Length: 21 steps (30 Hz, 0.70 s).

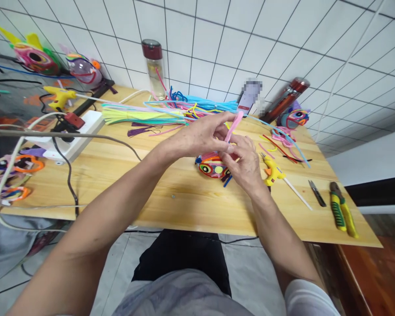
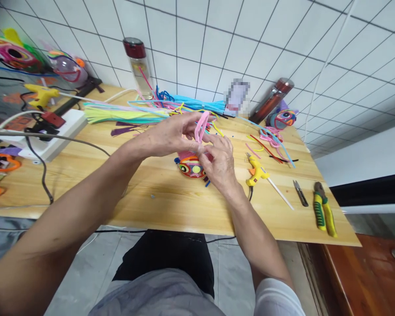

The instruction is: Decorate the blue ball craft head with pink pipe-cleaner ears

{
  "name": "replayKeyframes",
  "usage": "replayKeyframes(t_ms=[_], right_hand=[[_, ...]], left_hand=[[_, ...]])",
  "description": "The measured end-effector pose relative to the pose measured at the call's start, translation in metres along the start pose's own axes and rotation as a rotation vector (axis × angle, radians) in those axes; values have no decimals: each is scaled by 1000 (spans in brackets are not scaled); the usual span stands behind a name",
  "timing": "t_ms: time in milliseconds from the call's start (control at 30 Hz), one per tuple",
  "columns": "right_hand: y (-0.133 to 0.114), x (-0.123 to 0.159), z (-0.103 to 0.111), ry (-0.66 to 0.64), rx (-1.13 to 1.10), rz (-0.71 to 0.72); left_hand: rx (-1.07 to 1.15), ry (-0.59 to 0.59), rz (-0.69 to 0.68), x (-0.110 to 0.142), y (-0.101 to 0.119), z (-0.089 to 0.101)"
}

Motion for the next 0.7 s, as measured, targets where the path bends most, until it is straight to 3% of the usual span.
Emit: replayKeyframes(t_ms=[67,233,400,700], right_hand=[[-3,0,0,1,1,4],[-6,0,2,9,16,-5],[-5,1,3,33,26,0],[-4,2,1,24,32,5]], left_hand=[[-24,-30,-7,-4,-1,-3],[-36,128,-1,-9,-5,8],[-57,175,-2,-6,-8,10],[8,438,11,1,-18,22]])
Point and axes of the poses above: each hand's wrist, its own x-axis away from the middle knuckle, its own z-axis out of the back of the hand, y = z × x, the point moved 9 cm from there along -x, towards the middle knuckle, and after that the axes turned 7 degrees about y, right-handed, at the moved point
